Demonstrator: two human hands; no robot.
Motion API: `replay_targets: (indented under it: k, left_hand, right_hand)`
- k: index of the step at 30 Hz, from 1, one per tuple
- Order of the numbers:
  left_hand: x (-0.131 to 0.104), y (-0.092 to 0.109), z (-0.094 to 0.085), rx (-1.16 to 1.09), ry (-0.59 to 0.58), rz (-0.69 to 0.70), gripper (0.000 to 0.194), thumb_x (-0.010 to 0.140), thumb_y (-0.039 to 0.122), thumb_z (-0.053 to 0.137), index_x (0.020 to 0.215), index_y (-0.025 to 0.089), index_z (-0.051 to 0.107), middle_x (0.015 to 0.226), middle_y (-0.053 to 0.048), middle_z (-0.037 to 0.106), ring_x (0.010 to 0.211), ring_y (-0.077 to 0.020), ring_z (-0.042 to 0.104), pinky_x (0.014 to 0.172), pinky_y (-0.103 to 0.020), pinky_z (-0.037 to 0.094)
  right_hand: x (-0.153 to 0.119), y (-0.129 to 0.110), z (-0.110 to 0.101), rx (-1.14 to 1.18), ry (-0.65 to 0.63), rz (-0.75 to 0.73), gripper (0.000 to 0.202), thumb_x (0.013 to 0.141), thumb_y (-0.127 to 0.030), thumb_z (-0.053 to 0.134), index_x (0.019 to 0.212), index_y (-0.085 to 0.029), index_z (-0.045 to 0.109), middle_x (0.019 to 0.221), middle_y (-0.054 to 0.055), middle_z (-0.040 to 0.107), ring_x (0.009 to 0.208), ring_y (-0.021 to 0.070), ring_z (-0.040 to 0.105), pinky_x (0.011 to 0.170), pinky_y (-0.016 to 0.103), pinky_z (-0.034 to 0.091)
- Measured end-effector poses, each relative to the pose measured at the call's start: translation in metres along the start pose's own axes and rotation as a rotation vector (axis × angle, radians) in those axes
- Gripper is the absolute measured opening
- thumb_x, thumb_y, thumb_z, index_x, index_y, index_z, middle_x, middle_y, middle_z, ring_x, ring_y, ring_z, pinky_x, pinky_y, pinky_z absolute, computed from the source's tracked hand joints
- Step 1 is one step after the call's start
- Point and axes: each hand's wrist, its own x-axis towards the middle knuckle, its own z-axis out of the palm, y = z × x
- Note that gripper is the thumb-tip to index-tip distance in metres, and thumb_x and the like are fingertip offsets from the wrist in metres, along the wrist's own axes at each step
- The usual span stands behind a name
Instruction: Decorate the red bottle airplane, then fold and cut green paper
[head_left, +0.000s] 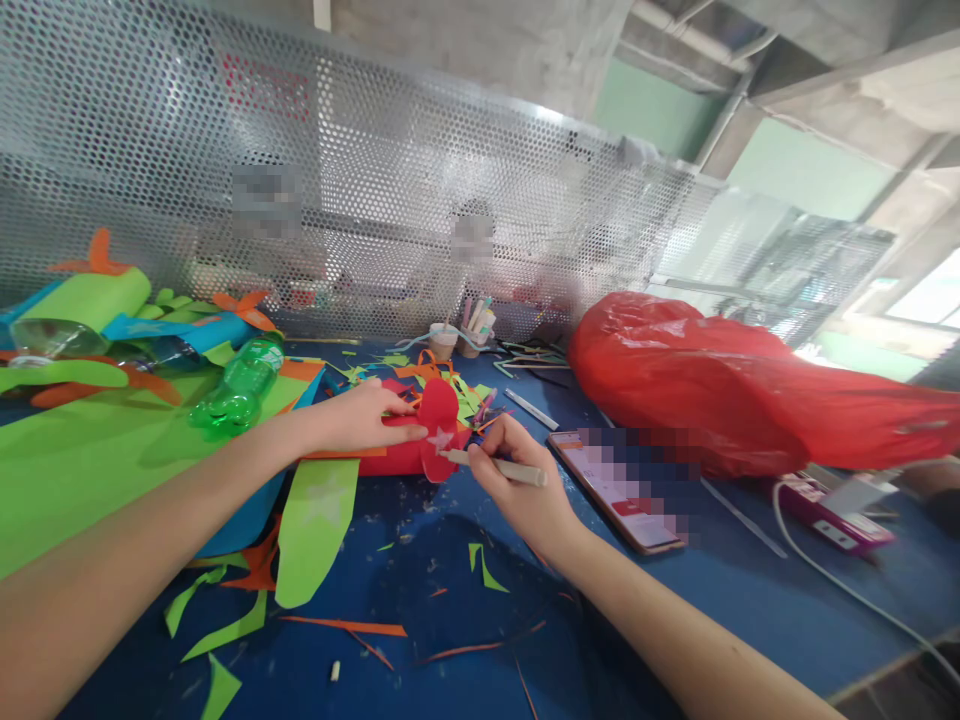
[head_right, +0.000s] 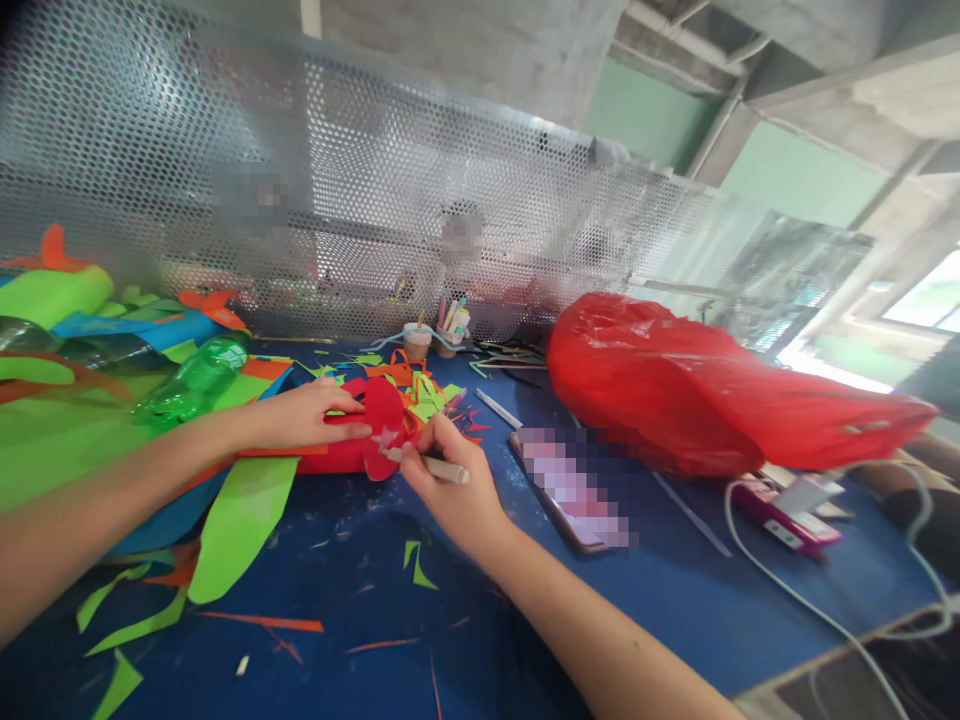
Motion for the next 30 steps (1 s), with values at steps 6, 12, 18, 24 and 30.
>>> replay_targets:
  k: [6, 12, 18, 24, 30]
  left_hand:
    - [-0.0004, 0.0004, -0.0006, -0.005, 0.000, -0.004, 0.051, 0.094, 0.060, 0.047, 0.089, 0.018, 0.076, 0.083, -0.009, 0.074, 0.084, -0.0274, 0.059, 0.076, -0.035, 0.042]
    - [-0.0003, -0.0013, 0.0003, -0.007, 0.017, 0.009, 0.052, 0.093, 0.062, 0.047, 0.088, 0.019, 0.076, 0.081, -0.009, 0.074, 0.083, -0.0268, 0.059, 0.074, -0.034, 0.041]
    - [-0.0002, -0.0007, 0.0005, -0.007, 0.022, 0.030, 0.050, 0.094, 0.060, 0.048, 0.082, 0.019, 0.074, 0.077, -0.007, 0.073, 0.077, -0.0246, 0.058, 0.074, -0.034, 0.040]
    - [-0.0001, 0.0006, -0.0006, -0.006, 0.005, 0.024, 0.049, 0.095, 0.058, 0.048, 0.080, 0.019, 0.073, 0.076, -0.007, 0.072, 0.079, -0.0254, 0.059, 0.074, -0.034, 0.040]
    - [0.0008, 0.0003, -0.0005, -0.008, -0.006, 0.003, 0.048, 0.094, 0.059, 0.049, 0.082, 0.019, 0.073, 0.078, -0.008, 0.072, 0.082, -0.0267, 0.058, 0.075, -0.034, 0.040]
  right_hand:
    - [0.0003, 0.0012, -0.0013, -0.011, 0.027, 0.016, 0.023, 0.082, -0.028, 0.058, 0.070, -0.024, 0.039, 0.057, -0.009, 0.037, 0.052, 0.0097, 0.030, 0.050, 0.024, 0.026]
    - [-0.0004, 0.0015, -0.0010, -0.007, 0.024, 0.021, 0.024, 0.082, -0.028, 0.058, 0.070, -0.024, 0.038, 0.057, -0.009, 0.036, 0.052, 0.0100, 0.030, 0.050, 0.024, 0.025]
    - [0.0001, 0.0009, 0.0007, 0.003, -0.001, 0.007, 0.022, 0.083, -0.027, 0.058, 0.071, -0.024, 0.039, 0.059, -0.008, 0.039, 0.053, 0.0098, 0.031, 0.049, 0.024, 0.026]
    - [0.0002, 0.0013, 0.0001, 0.012, -0.010, 0.019, 0.023, 0.084, -0.030, 0.058, 0.071, -0.024, 0.039, 0.058, -0.008, 0.038, 0.052, 0.0098, 0.030, 0.049, 0.024, 0.025]
    - [-0.0008, -0.0001, 0.0007, 0.000, -0.006, 0.016, 0.023, 0.082, -0.029, 0.059, 0.071, -0.024, 0.040, 0.058, -0.008, 0.038, 0.052, 0.0096, 0.031, 0.049, 0.023, 0.026]
